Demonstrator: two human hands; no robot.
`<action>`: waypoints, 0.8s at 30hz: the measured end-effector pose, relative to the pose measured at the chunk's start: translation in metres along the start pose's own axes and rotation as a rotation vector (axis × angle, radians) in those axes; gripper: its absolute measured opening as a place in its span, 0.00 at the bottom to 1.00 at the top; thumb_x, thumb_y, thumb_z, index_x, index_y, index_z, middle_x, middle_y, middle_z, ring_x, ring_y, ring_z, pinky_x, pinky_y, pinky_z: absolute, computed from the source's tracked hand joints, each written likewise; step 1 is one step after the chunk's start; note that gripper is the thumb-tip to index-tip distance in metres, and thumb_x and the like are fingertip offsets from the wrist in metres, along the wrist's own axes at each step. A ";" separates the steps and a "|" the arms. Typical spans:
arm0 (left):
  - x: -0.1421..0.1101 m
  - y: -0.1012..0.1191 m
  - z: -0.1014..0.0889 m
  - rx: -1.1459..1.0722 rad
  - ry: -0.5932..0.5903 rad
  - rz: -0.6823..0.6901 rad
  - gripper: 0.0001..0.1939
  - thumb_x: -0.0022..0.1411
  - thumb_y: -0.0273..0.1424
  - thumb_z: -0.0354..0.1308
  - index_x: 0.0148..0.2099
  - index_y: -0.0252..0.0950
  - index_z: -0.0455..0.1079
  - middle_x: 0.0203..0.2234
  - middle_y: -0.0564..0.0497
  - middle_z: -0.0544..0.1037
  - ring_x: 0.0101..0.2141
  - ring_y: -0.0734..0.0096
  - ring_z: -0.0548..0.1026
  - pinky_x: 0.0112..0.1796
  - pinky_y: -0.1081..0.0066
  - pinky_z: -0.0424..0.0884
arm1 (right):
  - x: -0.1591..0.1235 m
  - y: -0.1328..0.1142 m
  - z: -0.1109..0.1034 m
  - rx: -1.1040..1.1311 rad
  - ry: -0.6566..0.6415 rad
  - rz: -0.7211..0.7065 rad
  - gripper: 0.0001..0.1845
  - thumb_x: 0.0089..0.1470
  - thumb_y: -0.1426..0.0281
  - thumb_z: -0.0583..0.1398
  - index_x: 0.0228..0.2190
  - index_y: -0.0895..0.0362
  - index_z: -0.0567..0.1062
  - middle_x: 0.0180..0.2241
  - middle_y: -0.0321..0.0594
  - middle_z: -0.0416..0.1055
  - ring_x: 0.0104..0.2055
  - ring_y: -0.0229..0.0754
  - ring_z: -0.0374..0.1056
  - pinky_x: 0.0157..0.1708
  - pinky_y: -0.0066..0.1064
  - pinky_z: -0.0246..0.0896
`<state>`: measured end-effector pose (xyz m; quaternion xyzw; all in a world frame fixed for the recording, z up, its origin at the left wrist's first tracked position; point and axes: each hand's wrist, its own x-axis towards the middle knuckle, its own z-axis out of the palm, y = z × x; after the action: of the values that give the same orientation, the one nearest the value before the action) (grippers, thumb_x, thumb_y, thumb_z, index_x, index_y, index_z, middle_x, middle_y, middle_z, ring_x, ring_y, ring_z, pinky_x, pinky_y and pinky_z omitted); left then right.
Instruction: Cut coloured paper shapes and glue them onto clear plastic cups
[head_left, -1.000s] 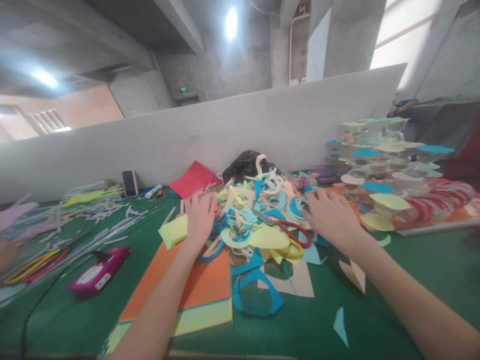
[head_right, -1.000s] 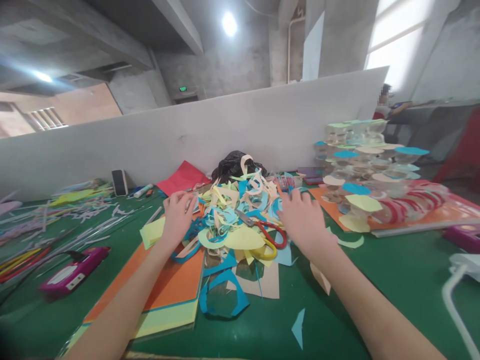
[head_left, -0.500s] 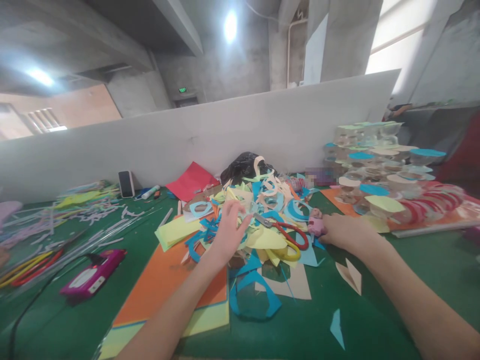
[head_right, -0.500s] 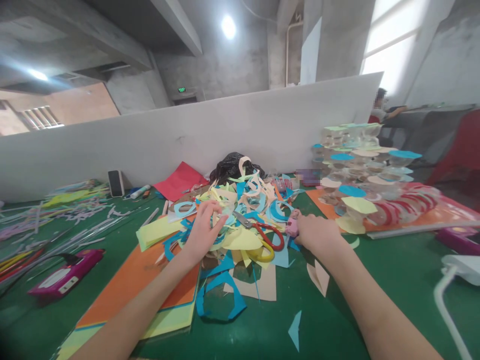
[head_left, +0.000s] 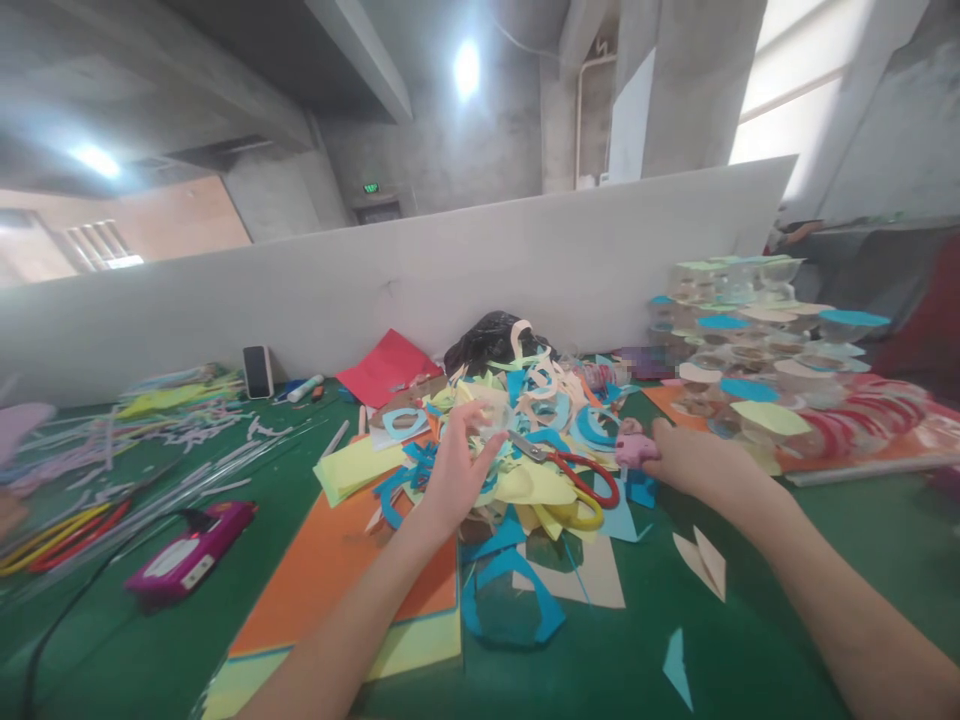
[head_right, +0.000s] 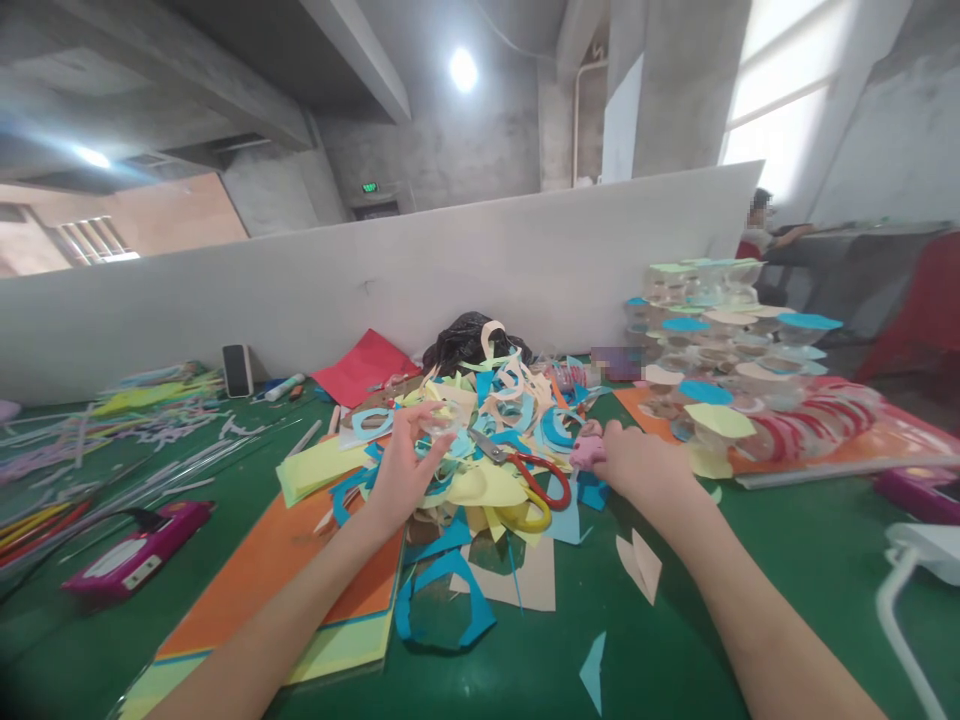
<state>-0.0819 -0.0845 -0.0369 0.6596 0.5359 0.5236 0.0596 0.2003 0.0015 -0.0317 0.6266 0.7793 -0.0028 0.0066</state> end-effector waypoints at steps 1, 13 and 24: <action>0.000 -0.001 0.000 -0.016 0.005 -0.009 0.21 0.64 0.41 0.56 0.55 0.41 0.57 0.50 0.43 0.70 0.47 0.61 0.74 0.49 0.58 0.69 | -0.001 -0.002 -0.001 -0.006 0.052 0.000 0.14 0.57 0.67 0.56 0.43 0.62 0.68 0.42 0.54 0.73 0.45 0.55 0.73 0.31 0.35 0.58; 0.003 -0.005 0.006 -0.178 0.028 -0.085 0.30 0.58 0.42 0.63 0.56 0.42 0.54 0.52 0.44 0.70 0.50 0.61 0.73 0.52 0.56 0.68 | -0.008 -0.018 -0.030 0.856 0.346 -0.104 0.21 0.55 0.53 0.57 0.21 0.53 0.59 0.20 0.34 0.63 0.25 0.40 0.64 0.24 0.30 0.55; 0.004 0.000 0.003 -0.106 0.013 -0.116 0.22 0.59 0.41 0.61 0.52 0.39 0.62 0.49 0.44 0.72 0.49 0.60 0.73 0.52 0.56 0.69 | -0.010 -0.029 -0.030 1.162 0.104 -0.089 0.25 0.48 0.46 0.61 0.21 0.55 0.68 0.17 0.35 0.65 0.21 0.37 0.61 0.22 0.29 0.57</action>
<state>-0.0800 -0.0796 -0.0362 0.6201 0.5449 0.5513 0.1213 0.1742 -0.0143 -0.0011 0.4935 0.6749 -0.3993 -0.3762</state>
